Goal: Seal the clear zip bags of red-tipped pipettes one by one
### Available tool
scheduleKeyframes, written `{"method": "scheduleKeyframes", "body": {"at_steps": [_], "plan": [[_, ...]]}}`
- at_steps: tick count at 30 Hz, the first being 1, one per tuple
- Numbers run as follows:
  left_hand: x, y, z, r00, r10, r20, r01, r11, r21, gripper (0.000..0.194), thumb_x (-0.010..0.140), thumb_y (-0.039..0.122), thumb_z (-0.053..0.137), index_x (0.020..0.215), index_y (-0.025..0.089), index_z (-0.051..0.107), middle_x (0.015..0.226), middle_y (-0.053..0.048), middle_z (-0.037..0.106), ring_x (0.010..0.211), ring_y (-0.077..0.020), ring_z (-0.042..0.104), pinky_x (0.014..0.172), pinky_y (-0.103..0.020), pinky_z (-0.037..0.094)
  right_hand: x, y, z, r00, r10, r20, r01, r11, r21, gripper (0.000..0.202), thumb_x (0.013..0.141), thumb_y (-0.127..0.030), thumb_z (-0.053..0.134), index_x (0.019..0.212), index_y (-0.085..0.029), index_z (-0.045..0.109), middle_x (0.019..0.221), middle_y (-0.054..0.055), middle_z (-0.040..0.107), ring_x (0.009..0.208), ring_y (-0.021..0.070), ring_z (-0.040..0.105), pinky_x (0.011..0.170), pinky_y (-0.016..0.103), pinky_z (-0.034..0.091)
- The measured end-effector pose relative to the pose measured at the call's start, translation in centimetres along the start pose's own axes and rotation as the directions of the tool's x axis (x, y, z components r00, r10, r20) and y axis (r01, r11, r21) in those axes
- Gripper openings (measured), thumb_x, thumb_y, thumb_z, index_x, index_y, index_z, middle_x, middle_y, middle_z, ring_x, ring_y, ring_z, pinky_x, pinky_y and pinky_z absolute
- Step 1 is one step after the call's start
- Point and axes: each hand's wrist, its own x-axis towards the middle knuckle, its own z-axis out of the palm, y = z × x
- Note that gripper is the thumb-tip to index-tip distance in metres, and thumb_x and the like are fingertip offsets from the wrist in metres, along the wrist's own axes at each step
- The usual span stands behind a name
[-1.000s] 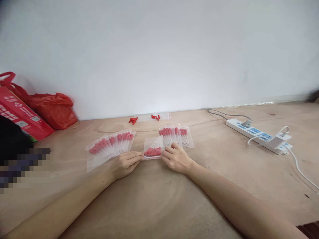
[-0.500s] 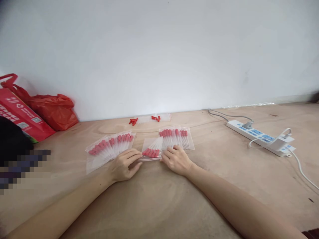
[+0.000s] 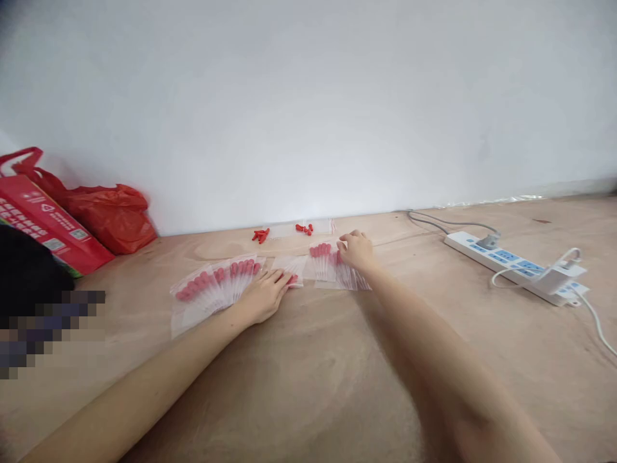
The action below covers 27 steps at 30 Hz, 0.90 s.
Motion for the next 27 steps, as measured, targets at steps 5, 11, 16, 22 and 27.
{"method": "scheduleKeyframes", "body": {"at_steps": [5, 11, 16, 22, 27], "plan": [[0.9, -0.2, -0.6, 0.986, -0.106, 0.131, 0.107, 0.994, 0.001, 0.035, 0.088, 0.024, 0.029, 0.117, 0.013, 0.045, 0.113, -0.014, 0.051, 0.106, -0.0245, 0.048, 0.091, -0.041, 0.036, 2.4, 0.0, 1.2, 0.987, 0.128, 0.102, -0.127, 0.992, -0.01, 0.033, 0.079, -0.041, 0.044, 0.095, -0.02, 0.064, 0.109, 0.012, 0.054, 0.106, 0.0302, 0.042, 0.084, 0.046, 0.031], [0.4, -0.1, -0.4, 0.983, -0.107, 0.15, 0.119, 0.99, -0.074, 0.043, 0.088, 0.031, 0.029, 0.127, 0.015, 0.035, 0.122, -0.016, 0.044, 0.114, -0.0265, 0.041, 0.094, -0.04, 0.034, 3.7, -1.5, 2.5, 0.948, 0.275, 0.161, -0.289, 0.955, 0.065, 0.023, 0.068, -0.039, 0.058, 0.076, -0.018, 0.066, 0.091, 0.011, 0.061, 0.102, 0.0317, 0.047, 0.084, 0.05, 0.032], [0.1, -0.2, -0.7, 0.971, -0.101, 0.216, 0.128, 0.985, -0.119, 0.052, 0.083, 0.051, 0.032, 0.131, 0.03, 0.029, 0.132, -0.013, 0.035, 0.125, -0.0348, 0.025, 0.097, -0.052, 0.024, 4.6, -2.6, 1.7, 0.948, 0.3, 0.109, -0.319, 0.906, 0.277, 0.009, 0.076, -0.023, 0.049, 0.074, -0.016, 0.055, 0.077, 0.007, 0.061, 0.078, 0.0195, 0.059, 0.07, 0.031, 0.044], [0.5, -0.6, 0.0, 0.982, -0.147, 0.115, 0.163, 0.976, -0.146, 0.064, 0.079, 0.056, 0.037, 0.133, 0.023, 0.025, 0.137, -0.016, 0.027, 0.128, -0.0367, 0.015, 0.098, -0.055, 0.02, 4.1, -3.3, -1.4, 0.973, 0.223, 0.064, -0.218, 0.786, 0.578, 0.013, 0.09, -0.031, 0.026, 0.087, -0.021, 0.033, 0.081, 0.0, 0.057, 0.054, 0.0072, 0.059, 0.054, 0.023, 0.049], [-0.7, -0.1, 0.6, 0.951, -0.127, -0.282, 0.069, 0.976, -0.207, 0.072, 0.08, 0.043, 0.045, 0.134, 0.008, 0.014, 0.135, -0.019, 0.029, 0.127, -0.0299, 0.022, 0.101, -0.046, 0.027, -1.7, -2.6, -1.4, 0.994, -0.106, -0.014, 0.058, 0.428, 0.902, 0.032, 0.083, -0.054, 0.036, 0.08, -0.023, 0.03, 0.08, -0.001, 0.055, 0.071, 0.0126, 0.062, 0.07, 0.035, 0.052]]}}
